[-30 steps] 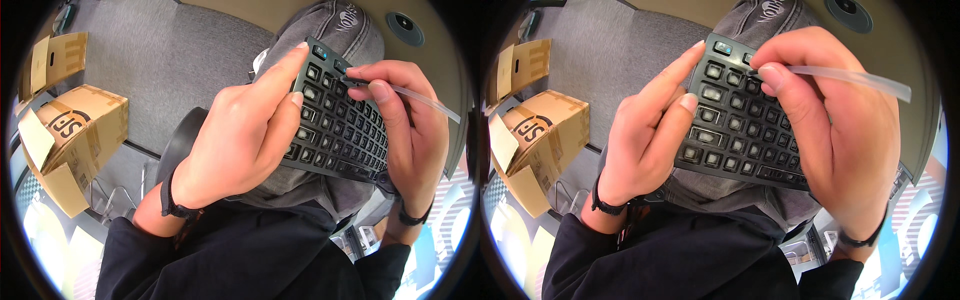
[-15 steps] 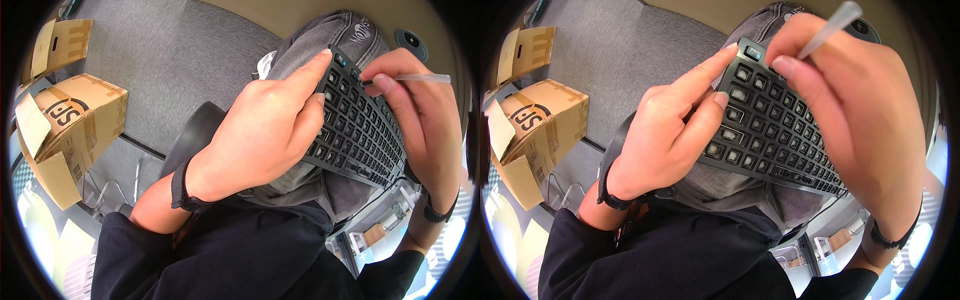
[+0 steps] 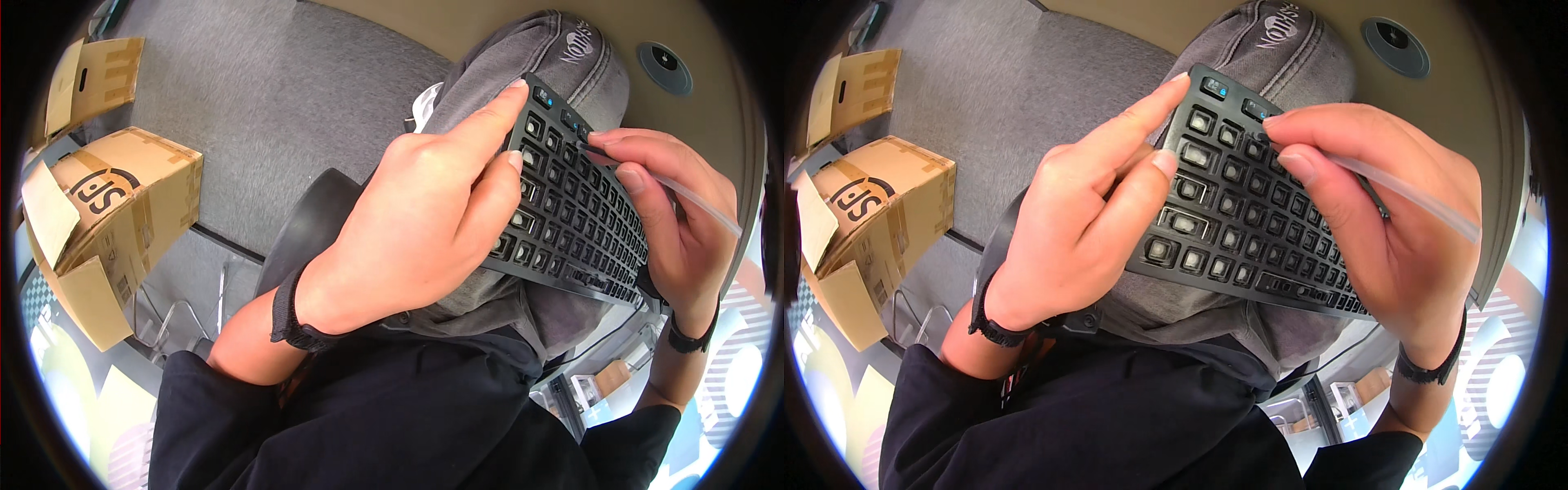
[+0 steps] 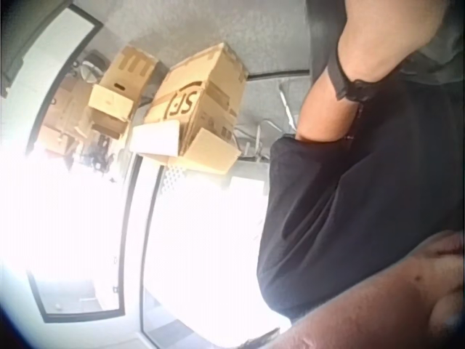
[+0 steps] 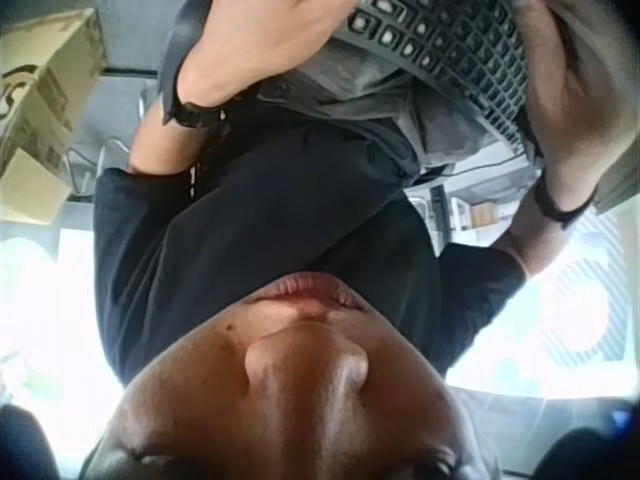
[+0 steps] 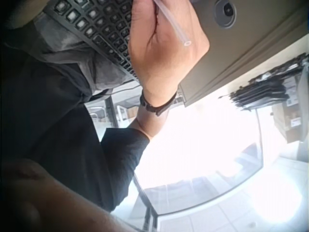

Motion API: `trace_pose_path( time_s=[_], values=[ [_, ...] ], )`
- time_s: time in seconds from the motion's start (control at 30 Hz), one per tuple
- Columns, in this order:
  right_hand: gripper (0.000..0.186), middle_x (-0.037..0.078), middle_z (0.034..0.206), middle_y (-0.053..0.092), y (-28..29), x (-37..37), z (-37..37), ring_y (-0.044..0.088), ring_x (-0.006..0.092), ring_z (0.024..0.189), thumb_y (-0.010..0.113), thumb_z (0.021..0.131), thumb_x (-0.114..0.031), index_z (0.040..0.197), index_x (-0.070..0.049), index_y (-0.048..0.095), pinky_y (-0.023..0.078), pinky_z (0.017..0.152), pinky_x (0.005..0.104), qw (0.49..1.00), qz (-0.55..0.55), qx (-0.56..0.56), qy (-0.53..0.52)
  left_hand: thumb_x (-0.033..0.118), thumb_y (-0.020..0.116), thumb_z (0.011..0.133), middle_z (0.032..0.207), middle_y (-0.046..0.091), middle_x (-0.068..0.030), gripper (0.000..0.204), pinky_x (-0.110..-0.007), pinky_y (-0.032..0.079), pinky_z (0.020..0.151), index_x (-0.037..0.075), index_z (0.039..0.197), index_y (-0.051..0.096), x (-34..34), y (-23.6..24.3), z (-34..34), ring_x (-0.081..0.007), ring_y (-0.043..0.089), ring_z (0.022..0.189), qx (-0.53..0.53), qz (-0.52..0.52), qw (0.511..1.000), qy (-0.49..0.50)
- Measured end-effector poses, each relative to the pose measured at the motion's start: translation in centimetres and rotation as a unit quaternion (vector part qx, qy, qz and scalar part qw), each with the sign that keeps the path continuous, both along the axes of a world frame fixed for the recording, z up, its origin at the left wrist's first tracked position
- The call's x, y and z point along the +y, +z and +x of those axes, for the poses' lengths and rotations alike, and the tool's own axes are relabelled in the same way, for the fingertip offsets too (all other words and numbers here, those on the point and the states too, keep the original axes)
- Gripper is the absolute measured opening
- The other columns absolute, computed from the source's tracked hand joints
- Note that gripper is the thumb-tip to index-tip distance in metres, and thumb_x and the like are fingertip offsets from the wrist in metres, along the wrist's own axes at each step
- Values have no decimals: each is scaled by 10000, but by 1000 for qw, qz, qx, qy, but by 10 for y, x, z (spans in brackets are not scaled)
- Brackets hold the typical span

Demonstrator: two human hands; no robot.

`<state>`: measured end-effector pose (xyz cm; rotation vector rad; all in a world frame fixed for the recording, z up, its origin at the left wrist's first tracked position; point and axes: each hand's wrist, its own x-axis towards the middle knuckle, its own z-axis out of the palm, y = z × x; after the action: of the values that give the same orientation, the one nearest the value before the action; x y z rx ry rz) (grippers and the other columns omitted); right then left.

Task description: Repairing and cleaning mechanical keyboard stabilizers and keys.

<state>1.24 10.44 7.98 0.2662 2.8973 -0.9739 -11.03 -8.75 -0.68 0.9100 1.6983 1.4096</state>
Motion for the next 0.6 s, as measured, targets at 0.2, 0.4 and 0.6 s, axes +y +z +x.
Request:
trace_pose_path(
  time_s=[0.2,0.4,0.6],
  values=[
    [140,193,1047,741,-1,1,0,725,257,936,613,960,27,1055,80,701,557,853,323,1000,2,3,-13,15,580,932,788,639,-283,436,-408,525,633,-158,1328,527,1,1,0,-397,683,682,-21,-10,1000,2],
    [137,191,1044,743,1,-1,-2,727,263,933,616,952,29,1047,71,705,560,848,324,1000,17,-1,-11,13,580,931,780,638,-284,424,-413,524,629,-162,1314,531,1,-1,1,-393,687,679,25,21,999,9],
    [133,198,1037,745,-1,-10,-5,733,291,942,639,918,54,1031,48,708,566,867,352,1000,17,-3,-9,7,575,931,741,630,-270,413,-421,515,615,-166,1304,531,0,2,-2,-392,680,660,11,3,1000,1]
  ],
)
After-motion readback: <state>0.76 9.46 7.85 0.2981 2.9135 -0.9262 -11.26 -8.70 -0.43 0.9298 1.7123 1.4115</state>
